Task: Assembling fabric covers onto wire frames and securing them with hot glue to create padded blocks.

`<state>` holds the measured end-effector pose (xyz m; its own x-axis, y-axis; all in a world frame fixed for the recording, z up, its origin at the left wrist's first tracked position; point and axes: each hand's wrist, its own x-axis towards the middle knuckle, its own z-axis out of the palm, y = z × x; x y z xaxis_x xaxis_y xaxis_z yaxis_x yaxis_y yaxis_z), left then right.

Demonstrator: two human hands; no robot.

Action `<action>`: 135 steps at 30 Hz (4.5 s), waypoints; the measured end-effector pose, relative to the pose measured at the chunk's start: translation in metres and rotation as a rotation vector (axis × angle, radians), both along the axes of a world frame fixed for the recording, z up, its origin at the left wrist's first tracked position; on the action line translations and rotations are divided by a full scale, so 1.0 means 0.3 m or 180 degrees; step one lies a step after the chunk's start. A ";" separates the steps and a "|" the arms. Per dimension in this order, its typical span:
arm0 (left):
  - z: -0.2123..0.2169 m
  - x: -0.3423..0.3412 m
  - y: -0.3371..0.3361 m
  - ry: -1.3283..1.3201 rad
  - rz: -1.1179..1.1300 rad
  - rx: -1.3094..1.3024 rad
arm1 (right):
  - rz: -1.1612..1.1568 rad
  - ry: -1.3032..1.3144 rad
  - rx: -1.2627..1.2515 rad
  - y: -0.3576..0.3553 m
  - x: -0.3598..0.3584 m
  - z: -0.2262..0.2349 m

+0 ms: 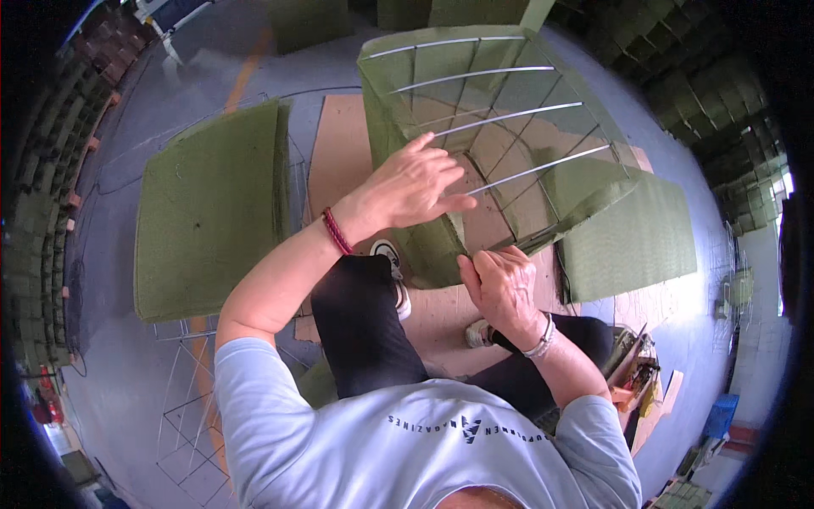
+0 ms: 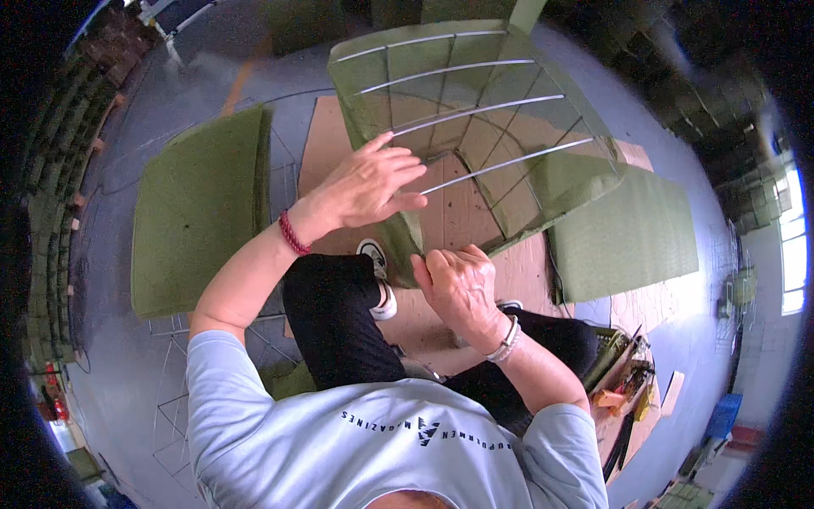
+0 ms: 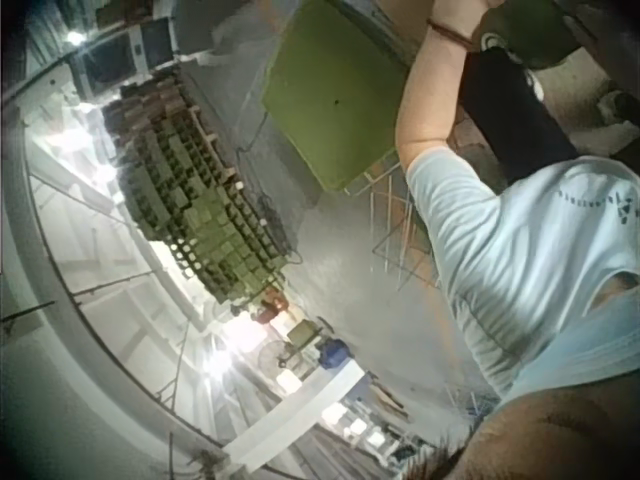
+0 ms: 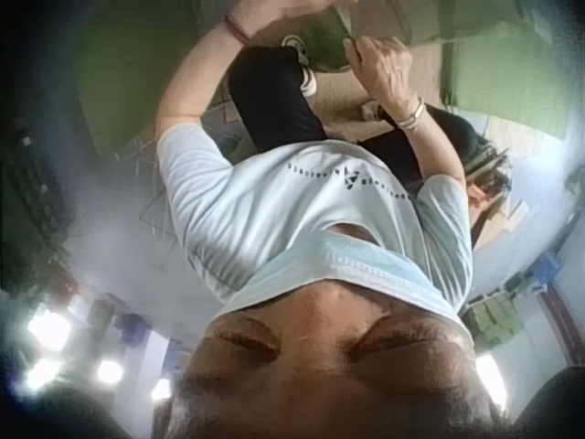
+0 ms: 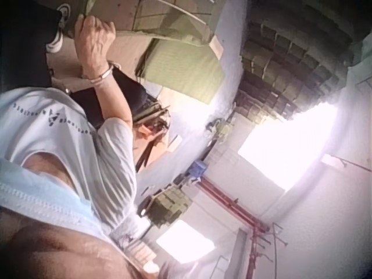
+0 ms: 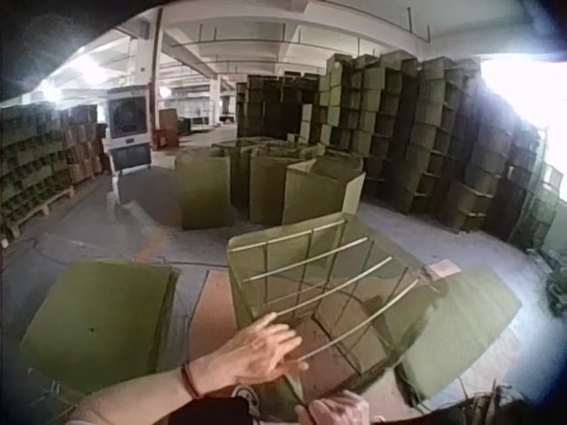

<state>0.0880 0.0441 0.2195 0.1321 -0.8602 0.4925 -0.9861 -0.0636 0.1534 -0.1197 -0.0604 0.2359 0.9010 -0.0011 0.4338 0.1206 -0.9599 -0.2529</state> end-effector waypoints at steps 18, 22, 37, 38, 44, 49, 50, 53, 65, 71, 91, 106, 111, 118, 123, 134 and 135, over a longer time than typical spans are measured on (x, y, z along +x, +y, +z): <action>0.039 -0.183 0.099 0.0883 -0.0682 -0.0628 | 0.0786 -0.0557 0.0657 -0.065 -0.050 -0.022; 0.039 -0.195 0.070 0.0726 -0.0808 -0.0344 | 0.0828 -0.0372 0.0737 -0.094 -0.059 -0.020; 0.073 0.260 -0.389 0.1170 0.1227 0.1218 | -0.0801 -0.0747 0.0346 -0.620 -0.064 -0.057; 0.060 0.270 -0.387 0.1104 0.1317 0.1182 | -0.0837 -0.0720 0.0411 -0.613 -0.052 -0.074; 0.167 0.222 -0.490 0.0425 0.1892 0.1103 | -0.0554 -0.0944 0.0434 -0.653 -0.076 -0.075; 0.058 0.411 -0.471 0.0051 0.2101 0.0300 | -0.0482 -0.1363 0.0441 -0.627 -0.058 -0.078; 0.061 0.423 -0.486 0.1174 0.2343 0.0634 | -0.0510 -0.1348 0.0460 -0.626 -0.058 -0.078; 0.088 0.465 -0.547 0.0938 0.1968 0.0210 | -0.0662 -0.1432 0.0380 -0.634 -0.063 -0.102; 0.595 0.085 -0.775 -0.0425 0.1285 0.0398 | -0.0313 -0.0340 -0.0668 -0.420 -0.112 -0.277; 0.443 -0.034 -0.771 -0.0319 0.1132 0.0540 | -0.0204 -0.0011 -0.0884 -0.353 -0.125 -0.480; 0.282 -0.150 -0.864 -0.1218 0.0345 -0.0088 | -0.6290 -0.0829 0.1438 -0.664 -1.591 -0.541; 0.258 -0.100 -0.902 -0.1335 -0.0059 -0.0439 | -0.3166 -0.4304 0.5119 -0.666 -1.738 -0.692; 0.244 -0.072 -0.889 -0.1361 -0.0039 -0.0487 | -0.2071 -0.4562 0.5615 -0.683 -1.777 -0.607; 0.300 -0.131 -0.813 -0.0900 0.0327 -0.0172 | -0.1760 -0.3723 0.4847 -0.722 -1.776 -0.392; 0.279 -0.069 -0.758 -0.0981 0.0316 -0.0959 | -0.1736 -0.2918 0.4816 -0.612 -1.480 -0.202; 0.219 -0.112 -0.748 -0.0831 0.0394 -0.0915 | -0.1566 -0.0273 0.5462 -0.417 -0.715 -0.202; 0.223 -0.107 -0.731 -0.0968 0.0327 -0.0977 | -0.1639 -0.0023 0.5358 -0.417 -0.692 -0.220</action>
<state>0.0560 -0.1751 0.2865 0.0189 -0.6580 0.7528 -0.9802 -0.1605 -0.1157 -0.3273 -0.1855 0.1700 0.6633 -0.6694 -0.3346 -0.0779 0.3829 -0.9205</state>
